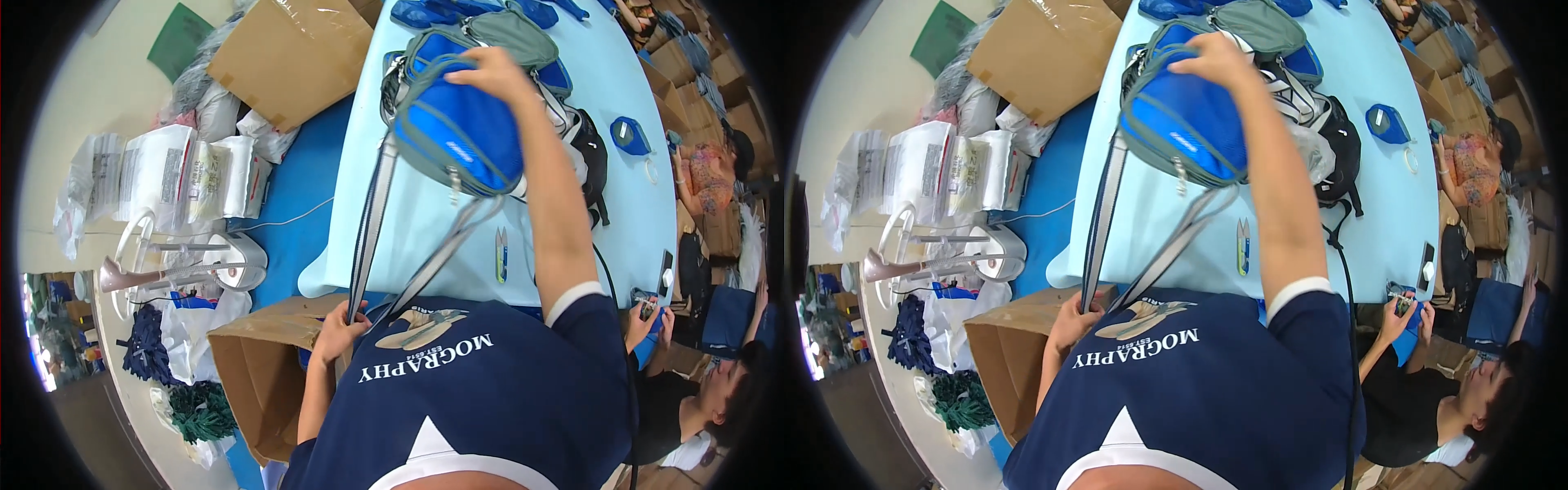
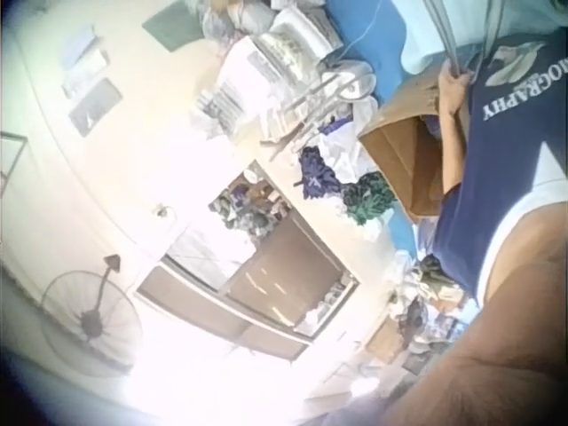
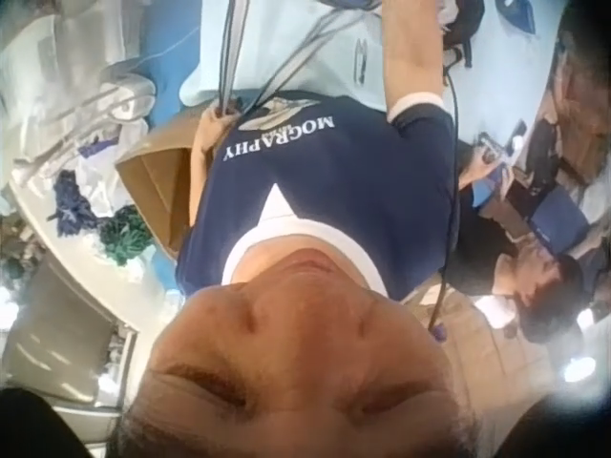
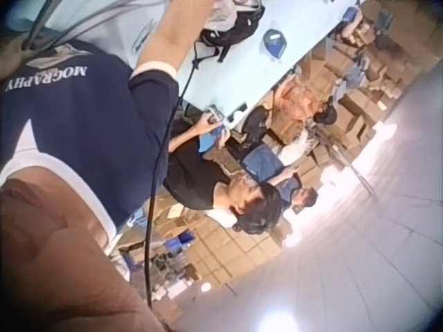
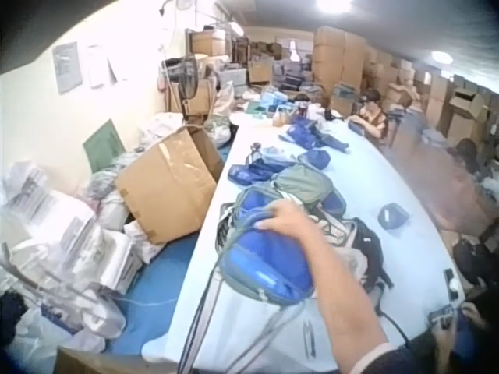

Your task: The recorder is finishing the assembly of small bags by applying white protective padding to the straps and handles, checking zippers, and organizing them on a workbench.

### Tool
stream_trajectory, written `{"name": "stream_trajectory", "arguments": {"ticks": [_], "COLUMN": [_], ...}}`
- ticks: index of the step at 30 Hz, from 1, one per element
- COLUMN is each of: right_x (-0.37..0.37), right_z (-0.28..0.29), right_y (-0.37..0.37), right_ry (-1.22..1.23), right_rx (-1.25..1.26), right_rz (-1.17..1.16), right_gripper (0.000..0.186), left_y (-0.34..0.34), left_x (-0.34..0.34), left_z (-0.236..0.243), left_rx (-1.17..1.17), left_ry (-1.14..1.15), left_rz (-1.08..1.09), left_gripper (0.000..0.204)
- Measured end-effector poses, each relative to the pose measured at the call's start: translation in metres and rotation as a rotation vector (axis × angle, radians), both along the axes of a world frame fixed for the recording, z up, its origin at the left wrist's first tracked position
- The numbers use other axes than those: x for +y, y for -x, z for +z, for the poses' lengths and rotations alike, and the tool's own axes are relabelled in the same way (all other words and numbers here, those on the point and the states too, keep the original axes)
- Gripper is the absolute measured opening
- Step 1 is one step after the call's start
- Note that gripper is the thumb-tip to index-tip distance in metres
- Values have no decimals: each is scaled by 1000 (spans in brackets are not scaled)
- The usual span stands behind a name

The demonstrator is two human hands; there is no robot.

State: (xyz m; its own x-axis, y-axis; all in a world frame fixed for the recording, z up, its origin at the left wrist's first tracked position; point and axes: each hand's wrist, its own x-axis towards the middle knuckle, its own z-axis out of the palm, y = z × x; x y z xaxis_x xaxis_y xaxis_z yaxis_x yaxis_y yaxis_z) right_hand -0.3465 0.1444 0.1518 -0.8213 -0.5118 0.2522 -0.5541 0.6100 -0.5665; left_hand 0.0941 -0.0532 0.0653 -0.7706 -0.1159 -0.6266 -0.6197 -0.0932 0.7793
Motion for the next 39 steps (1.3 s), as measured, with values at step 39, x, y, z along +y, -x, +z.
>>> {"name": "stream_trajectory", "arguments": {"ticks": [39], "right_x": [33], "right_z": [-146], "right_y": [-310], "right_ry": [-189], "right_rx": [77], "right_rz": [584], "right_gripper": [24], "left_y": [3], "left_x": [16], "left_z": [-78], "left_rx": [306], "left_ry": [977], "left_rz": [84], "left_gripper": [74]}}
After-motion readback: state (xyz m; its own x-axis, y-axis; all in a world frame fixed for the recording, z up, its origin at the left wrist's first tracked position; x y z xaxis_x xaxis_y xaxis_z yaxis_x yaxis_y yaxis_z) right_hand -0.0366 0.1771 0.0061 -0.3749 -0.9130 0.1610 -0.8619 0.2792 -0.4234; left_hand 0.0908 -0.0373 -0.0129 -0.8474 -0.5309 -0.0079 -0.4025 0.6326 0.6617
